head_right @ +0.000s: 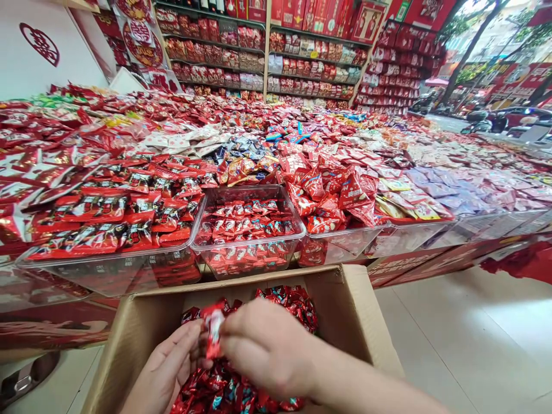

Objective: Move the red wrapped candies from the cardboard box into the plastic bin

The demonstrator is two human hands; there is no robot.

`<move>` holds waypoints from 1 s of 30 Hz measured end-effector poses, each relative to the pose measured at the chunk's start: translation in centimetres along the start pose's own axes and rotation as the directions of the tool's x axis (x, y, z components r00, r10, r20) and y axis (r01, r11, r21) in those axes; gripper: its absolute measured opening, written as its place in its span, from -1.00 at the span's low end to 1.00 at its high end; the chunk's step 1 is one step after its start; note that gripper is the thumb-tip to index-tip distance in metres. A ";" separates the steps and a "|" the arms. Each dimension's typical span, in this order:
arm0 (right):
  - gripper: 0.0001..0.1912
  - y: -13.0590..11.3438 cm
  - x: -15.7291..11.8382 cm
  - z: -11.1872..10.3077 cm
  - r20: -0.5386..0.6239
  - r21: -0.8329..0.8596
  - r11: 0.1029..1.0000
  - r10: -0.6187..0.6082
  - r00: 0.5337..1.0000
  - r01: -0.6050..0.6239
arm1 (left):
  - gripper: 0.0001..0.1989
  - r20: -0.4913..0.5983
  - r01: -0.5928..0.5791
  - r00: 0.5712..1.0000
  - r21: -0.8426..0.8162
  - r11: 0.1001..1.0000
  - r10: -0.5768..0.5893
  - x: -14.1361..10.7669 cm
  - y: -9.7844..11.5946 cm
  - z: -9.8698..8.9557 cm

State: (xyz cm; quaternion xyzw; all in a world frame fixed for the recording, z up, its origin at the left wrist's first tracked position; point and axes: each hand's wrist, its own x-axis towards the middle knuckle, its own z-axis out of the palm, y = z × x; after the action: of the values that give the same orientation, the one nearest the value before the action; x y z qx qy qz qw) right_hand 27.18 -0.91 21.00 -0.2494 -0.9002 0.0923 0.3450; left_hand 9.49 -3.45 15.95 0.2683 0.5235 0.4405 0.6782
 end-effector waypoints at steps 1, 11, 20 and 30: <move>-0.85 0.4 1.2 -1.3 -0.079 -0.011 1.000 0.018 0.997 -0.019 | -0.71 -0.012 -0.015 1.000 0.033 0.999 0.015 0.0 0.0 0.0; -0.94 10.0 11.0 -3.4 0.343 -0.118 0.881 0.470 0.813 -0.459 | -0.75 -0.006 -0.040 0.999 0.233 0.972 0.042 -0.1 -0.5 -0.1; -0.94 11.2 12.0 -1.7 0.598 -0.302 0.857 0.511 0.618 -0.417 | -0.75 0.055 -0.047 0.998 0.260 0.964 0.034 0.4 -1.4 -0.8; -0.84 11.9 12.6 -1.7 0.757 -0.267 0.886 0.436 0.486 -0.378 | -0.76 0.058 -0.030 0.998 0.301 0.953 0.013 0.4 -1.2 -0.5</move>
State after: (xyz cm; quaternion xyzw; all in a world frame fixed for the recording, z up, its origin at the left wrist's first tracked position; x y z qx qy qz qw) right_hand 24.89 15.74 25.50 -0.3971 -0.8742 0.2439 -0.1361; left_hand 9.42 -3.74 14.63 0.3865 0.5627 0.3551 0.6387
